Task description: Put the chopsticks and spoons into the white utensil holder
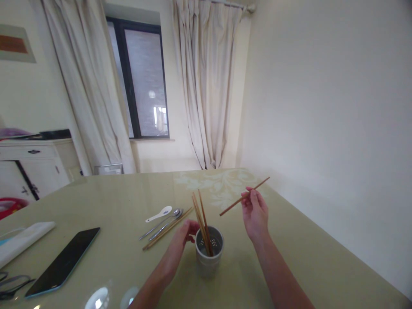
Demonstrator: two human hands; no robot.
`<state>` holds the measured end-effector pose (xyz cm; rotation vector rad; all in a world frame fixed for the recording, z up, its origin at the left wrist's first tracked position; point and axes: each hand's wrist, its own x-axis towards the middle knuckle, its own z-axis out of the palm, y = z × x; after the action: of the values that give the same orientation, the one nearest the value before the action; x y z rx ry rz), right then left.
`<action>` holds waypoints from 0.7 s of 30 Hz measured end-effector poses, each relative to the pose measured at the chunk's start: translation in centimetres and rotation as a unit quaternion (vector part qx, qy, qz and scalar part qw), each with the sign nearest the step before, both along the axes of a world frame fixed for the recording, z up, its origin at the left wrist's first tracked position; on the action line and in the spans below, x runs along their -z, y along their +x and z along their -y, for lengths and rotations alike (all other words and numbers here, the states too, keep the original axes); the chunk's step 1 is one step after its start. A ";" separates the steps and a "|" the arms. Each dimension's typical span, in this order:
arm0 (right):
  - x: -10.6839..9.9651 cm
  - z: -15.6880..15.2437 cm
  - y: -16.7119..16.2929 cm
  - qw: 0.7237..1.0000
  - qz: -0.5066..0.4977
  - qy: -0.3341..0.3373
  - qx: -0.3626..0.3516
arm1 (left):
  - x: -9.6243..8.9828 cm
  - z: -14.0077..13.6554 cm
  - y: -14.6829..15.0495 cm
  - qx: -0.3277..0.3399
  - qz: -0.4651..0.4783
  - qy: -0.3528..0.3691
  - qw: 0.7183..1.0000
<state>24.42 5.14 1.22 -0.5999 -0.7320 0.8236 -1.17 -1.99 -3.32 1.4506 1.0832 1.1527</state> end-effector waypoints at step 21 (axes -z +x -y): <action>2.9 1.8 -5.8 0.959 0.262 -0.076 -0.076 | 1.1 -1.5 -4.2 -0.236 -0.594 0.061 0.767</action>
<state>18.58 3.37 -1.70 -0.9270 -1.2162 0.8764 -5.34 -0.53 -4.41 2.1364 2.3757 0.4823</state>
